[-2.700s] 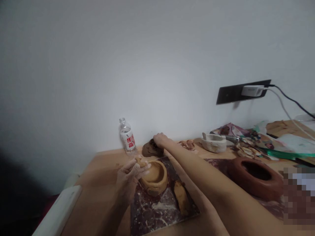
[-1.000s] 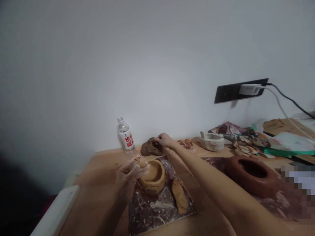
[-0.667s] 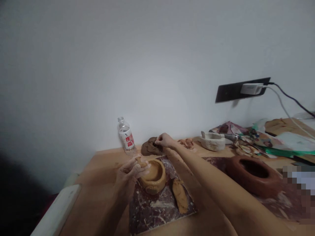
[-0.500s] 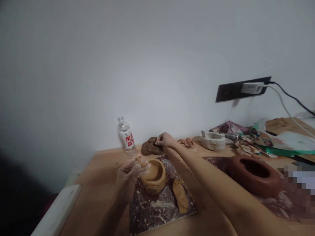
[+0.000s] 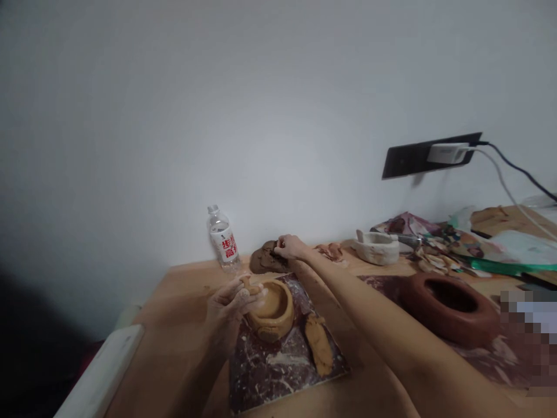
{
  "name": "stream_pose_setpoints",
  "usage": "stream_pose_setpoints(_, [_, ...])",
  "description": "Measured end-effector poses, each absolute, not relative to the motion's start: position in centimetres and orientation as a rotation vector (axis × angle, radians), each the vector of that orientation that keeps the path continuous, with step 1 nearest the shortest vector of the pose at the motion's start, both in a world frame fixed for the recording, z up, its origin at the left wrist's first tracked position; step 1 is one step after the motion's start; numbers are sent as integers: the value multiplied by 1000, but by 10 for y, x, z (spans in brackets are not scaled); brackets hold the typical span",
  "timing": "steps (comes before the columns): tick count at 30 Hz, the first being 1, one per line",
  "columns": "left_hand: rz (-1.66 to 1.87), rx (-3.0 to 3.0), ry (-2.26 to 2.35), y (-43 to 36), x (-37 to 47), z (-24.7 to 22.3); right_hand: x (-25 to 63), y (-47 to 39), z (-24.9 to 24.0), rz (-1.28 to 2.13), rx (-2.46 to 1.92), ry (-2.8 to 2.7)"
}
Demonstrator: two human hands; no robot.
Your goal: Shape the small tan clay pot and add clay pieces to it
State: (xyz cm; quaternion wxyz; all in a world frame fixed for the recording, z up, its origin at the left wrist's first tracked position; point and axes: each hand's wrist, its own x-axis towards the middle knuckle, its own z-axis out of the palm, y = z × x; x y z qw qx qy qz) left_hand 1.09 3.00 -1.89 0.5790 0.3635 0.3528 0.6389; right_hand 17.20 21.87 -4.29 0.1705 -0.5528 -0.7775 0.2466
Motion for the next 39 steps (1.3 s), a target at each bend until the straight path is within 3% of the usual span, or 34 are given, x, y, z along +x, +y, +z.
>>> stream_pose_setpoints(15, [1464,869,835,31,9,-23,178,225,-48,834,-1592,-1993])
stream_pose_setpoints(26, [1446,856,821,32,8,-32,179,209,-48,1158,-1414,-1805])
stream_pose_setpoints(39, [1431,857,844,31,9,-27,179,199,-46,1121,-1321,-1704])
